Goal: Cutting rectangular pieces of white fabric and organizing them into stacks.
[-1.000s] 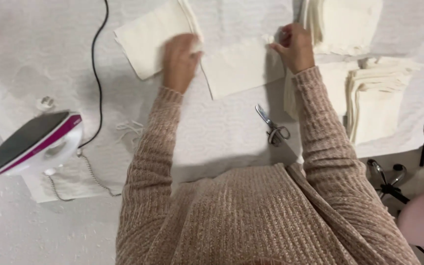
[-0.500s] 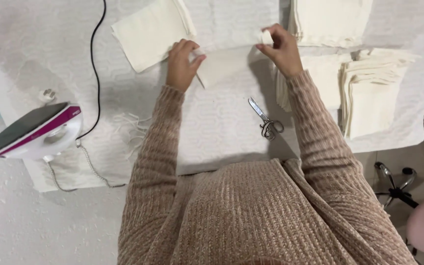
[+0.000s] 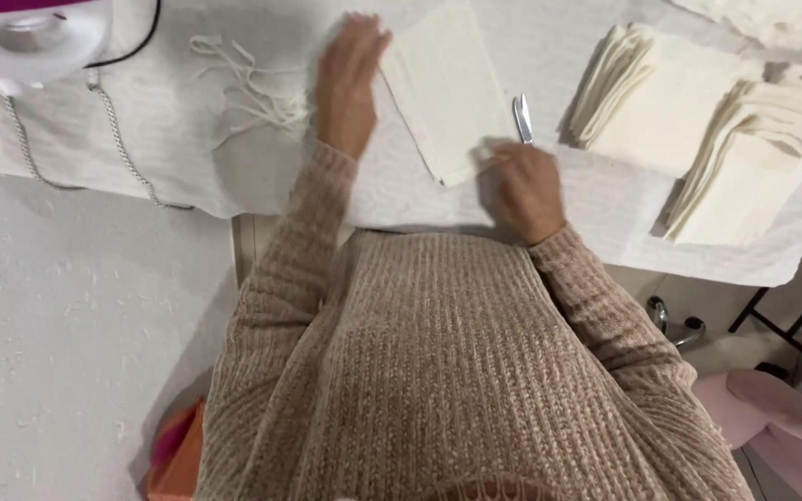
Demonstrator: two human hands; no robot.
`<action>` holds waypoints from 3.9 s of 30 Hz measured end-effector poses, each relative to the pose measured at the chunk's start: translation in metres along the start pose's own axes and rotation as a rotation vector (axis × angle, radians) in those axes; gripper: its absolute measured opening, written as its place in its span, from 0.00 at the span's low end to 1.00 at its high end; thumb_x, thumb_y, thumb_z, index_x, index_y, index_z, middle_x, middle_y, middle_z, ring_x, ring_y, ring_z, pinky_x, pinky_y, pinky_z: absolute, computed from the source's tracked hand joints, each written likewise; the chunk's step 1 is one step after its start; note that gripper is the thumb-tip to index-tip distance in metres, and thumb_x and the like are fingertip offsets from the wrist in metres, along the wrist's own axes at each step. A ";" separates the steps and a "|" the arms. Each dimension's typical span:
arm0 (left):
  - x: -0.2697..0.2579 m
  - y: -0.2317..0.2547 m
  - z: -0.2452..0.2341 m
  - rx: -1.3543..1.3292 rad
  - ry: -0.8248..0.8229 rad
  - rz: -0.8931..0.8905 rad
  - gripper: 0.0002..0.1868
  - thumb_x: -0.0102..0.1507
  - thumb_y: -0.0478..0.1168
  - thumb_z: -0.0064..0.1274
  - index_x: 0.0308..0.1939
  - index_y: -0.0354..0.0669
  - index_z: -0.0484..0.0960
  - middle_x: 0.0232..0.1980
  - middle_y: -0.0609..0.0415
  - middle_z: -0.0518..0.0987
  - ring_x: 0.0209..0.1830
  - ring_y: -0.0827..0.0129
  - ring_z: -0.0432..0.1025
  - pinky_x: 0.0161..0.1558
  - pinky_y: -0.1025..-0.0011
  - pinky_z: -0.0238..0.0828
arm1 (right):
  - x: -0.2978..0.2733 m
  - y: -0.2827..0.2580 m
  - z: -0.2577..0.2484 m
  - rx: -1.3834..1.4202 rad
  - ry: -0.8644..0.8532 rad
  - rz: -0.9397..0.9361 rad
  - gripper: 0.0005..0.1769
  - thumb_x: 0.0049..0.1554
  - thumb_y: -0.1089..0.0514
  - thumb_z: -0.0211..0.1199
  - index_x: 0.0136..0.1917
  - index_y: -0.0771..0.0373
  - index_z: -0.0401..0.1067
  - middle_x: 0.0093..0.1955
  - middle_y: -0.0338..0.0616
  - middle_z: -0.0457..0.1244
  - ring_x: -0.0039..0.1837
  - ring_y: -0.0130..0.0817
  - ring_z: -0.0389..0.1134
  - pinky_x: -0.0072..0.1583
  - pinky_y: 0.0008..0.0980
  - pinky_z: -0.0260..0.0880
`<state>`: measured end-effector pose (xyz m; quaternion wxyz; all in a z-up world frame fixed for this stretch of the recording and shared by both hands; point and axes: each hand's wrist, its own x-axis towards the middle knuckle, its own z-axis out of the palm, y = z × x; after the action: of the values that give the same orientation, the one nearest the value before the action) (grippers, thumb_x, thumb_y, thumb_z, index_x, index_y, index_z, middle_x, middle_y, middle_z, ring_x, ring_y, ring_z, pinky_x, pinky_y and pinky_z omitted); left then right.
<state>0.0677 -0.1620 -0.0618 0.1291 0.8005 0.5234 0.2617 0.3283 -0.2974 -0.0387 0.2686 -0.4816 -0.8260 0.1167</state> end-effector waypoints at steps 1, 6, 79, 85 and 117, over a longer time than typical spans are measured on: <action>-0.009 0.007 0.006 0.136 -0.200 0.050 0.22 0.71 0.31 0.53 0.67 0.50 0.69 0.74 0.60 0.58 0.77 0.63 0.48 0.76 0.59 0.40 | -0.014 0.008 -0.003 -0.106 0.049 0.147 0.18 0.54 0.69 0.66 0.57 0.62 0.70 0.55 0.46 0.66 0.57 0.41 0.65 0.58 0.37 0.66; -0.015 0.057 -0.017 0.265 -0.916 -0.045 0.32 0.82 0.63 0.23 0.84 0.61 0.33 0.84 0.61 0.28 0.83 0.61 0.23 0.79 0.50 0.15 | -0.047 0.015 -0.017 -0.304 -0.112 0.496 0.28 0.53 0.60 0.75 0.62 0.65 0.65 0.54 0.49 0.59 0.51 0.41 0.61 0.54 0.36 0.66; -0.112 0.032 0.005 -1.100 -0.160 -0.984 0.13 0.66 0.36 0.51 0.50 0.29 0.79 0.36 0.44 0.86 0.25 0.66 0.83 0.27 0.80 0.85 | 0.001 0.056 0.019 -0.009 0.117 0.505 0.20 0.53 0.69 0.73 0.52 0.71 0.63 0.37 0.46 0.65 0.34 0.34 0.68 0.30 0.27 0.75; -0.125 0.001 0.029 -1.196 -0.206 -0.922 0.15 0.68 0.42 0.52 0.48 0.30 0.79 0.37 0.38 0.85 0.26 0.57 0.83 0.27 0.70 0.86 | -0.039 -0.043 0.029 0.952 -0.169 0.939 0.09 0.55 0.63 0.70 0.44 0.64 0.70 0.39 0.46 0.66 0.33 0.29 0.66 0.32 0.25 0.70; -0.095 -0.047 0.016 -1.406 -0.615 -0.828 0.14 0.63 0.34 0.60 0.44 0.23 0.78 0.37 0.32 0.83 0.33 0.56 0.83 0.36 0.69 0.88 | -0.002 -0.105 0.096 1.118 -0.139 1.010 0.13 0.52 0.62 0.75 0.36 0.68 0.72 0.21 0.44 0.59 0.20 0.24 0.60 0.24 0.19 0.57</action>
<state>0.0105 -0.2273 -0.1250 0.8136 0.3159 0.4315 0.2282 0.1983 -0.3461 -0.0715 0.3340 -0.5849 -0.3379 0.6574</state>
